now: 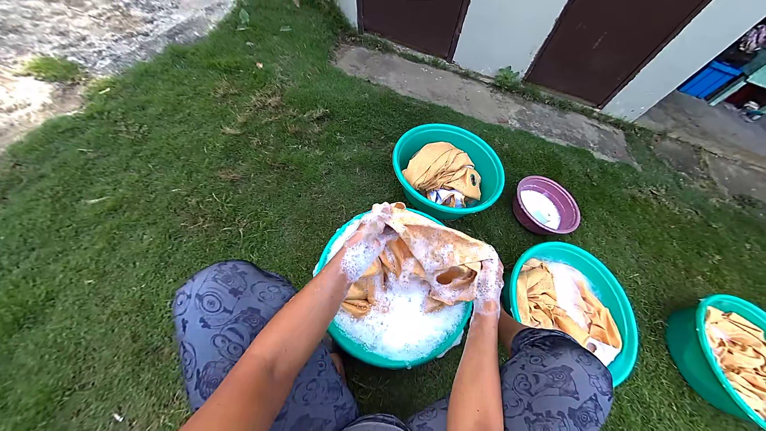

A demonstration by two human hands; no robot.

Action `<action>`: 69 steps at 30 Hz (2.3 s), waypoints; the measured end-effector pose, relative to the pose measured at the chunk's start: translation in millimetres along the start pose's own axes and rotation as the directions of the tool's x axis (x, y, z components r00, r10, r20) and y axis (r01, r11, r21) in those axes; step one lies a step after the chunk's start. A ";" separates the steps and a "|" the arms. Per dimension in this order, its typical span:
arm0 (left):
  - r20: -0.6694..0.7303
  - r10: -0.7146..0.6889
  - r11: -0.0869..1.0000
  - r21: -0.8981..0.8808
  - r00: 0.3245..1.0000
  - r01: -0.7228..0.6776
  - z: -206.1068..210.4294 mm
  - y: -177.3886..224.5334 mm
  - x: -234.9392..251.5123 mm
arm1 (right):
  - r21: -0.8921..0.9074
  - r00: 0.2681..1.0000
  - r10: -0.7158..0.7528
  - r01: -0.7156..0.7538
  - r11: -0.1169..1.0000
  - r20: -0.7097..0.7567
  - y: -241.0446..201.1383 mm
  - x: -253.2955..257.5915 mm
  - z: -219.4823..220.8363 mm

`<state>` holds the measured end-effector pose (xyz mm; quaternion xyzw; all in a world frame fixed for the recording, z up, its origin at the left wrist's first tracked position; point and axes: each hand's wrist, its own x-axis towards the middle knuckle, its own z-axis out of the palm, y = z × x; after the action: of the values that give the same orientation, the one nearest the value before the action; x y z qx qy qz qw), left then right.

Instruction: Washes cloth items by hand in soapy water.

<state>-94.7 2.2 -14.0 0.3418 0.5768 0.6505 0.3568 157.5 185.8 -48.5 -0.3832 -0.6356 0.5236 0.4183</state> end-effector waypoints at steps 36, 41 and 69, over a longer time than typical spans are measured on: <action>0.244 0.016 0.693 0.696 0.970 -0.187 17.1 69.0 63.4 | -0.384 0.902 0.180 -0.018 0.923 0.392 -85.1 24.7 18.1; 0.347 -0.296 0.560 0.818 0.890 -0.133 82.1 46.8 31.7 | -0.687 0.882 0.247 0.112 0.718 0.401 -138.0 31.6 56.1; 0.267 -0.099 0.974 -0.170 0.959 0.148 24.3 57.0 44.7 | 0.132 0.852 -0.057 -0.015 0.991 0.521 -128.6 34.9 86.6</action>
<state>-100.8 48.3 46.6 0.3511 0.4819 0.6287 0.4993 57.9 167.8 74.0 -0.1910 -0.6938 0.6441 0.2594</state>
